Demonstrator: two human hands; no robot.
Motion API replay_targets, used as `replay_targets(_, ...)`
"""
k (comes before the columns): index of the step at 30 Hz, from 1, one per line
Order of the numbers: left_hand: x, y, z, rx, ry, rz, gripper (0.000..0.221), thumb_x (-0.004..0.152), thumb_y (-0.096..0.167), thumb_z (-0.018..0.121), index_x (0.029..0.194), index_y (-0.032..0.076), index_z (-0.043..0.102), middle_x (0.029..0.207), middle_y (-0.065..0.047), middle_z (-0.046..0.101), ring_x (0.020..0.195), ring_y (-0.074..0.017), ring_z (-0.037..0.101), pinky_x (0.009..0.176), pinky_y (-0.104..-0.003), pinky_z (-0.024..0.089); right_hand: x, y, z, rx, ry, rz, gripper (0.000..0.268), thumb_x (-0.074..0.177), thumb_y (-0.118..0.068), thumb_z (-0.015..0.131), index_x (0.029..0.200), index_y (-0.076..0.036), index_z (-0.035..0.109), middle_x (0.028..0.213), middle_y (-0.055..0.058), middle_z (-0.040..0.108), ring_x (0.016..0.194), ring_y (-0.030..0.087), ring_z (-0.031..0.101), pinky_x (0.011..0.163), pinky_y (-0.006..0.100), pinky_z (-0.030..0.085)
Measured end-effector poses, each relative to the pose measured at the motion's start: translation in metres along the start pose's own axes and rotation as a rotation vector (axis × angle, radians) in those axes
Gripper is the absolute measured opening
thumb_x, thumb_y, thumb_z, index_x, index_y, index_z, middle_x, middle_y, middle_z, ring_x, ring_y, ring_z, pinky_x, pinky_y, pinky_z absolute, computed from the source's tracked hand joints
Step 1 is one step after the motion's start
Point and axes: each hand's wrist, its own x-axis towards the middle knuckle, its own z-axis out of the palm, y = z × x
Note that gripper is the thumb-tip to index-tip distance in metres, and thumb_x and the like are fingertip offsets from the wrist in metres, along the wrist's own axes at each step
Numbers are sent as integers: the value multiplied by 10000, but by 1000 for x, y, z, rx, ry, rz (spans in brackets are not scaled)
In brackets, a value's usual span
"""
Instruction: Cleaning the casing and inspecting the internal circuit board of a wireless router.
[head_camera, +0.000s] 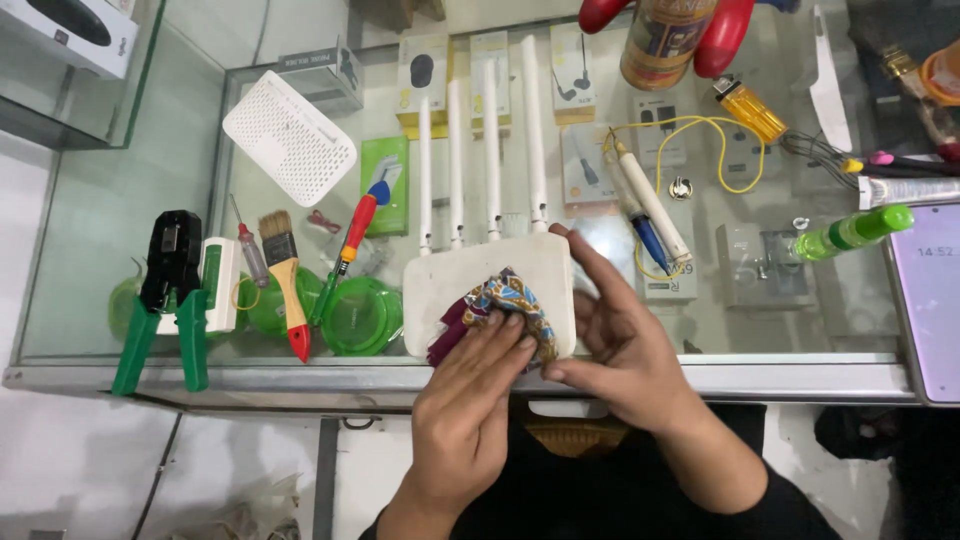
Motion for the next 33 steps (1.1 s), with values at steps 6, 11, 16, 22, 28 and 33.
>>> replay_targets(6,-10,-13,19,42,40,6,404,1004,-48,440,1350,21,635,1421,-164,641,1374,-347,611,1185,-483,447,-11,21,19,733,183,58,626,1065,-431,492,1461,52,455,1411,277,587,1317,341,554,1156,406,370)
replay_targets(11,-5,-16,20,202,-86,181,429,1015,27,413,1377,68,638,1451,-109,623,1378,-394,583,1138,-525,469,-15,30,18,778,225,68,626,1087,-476,389,1468,15,456,1397,274,591,1277,366,583,1123,449,425)
replay_targets(16,24,-17,25,369,-156,240,472,914,67,571,1375,116,661,1465,-18,624,1386,-330,570,1056,-455,494,-19,50,5,780,526,200,642,1063,-556,378,1404,-43,557,1399,207,622,1306,310,588,1115,388,447)
replay_targets(22,49,-36,48,355,-10,143,417,990,134,447,1315,210,697,1397,39,677,1269,-301,603,886,-407,482,-17,73,-11,589,316,80,552,1059,-407,340,1510,-104,443,1418,184,612,1169,428,674,974,547,568)
replay_targets(28,58,-35,42,208,110,-39,450,953,-25,484,1372,7,643,1404,-214,652,1218,-440,574,978,-447,507,-25,66,5,437,256,40,752,834,65,524,1553,-62,344,1369,127,606,1048,252,663,808,340,558)
replay_targets(33,52,-36,35,130,97,52,427,997,-28,492,1386,53,647,1440,-159,639,1240,-404,570,1069,-425,482,-26,58,9,331,175,-1,837,877,125,534,1619,-47,188,1468,219,552,1268,345,606,1017,522,528)
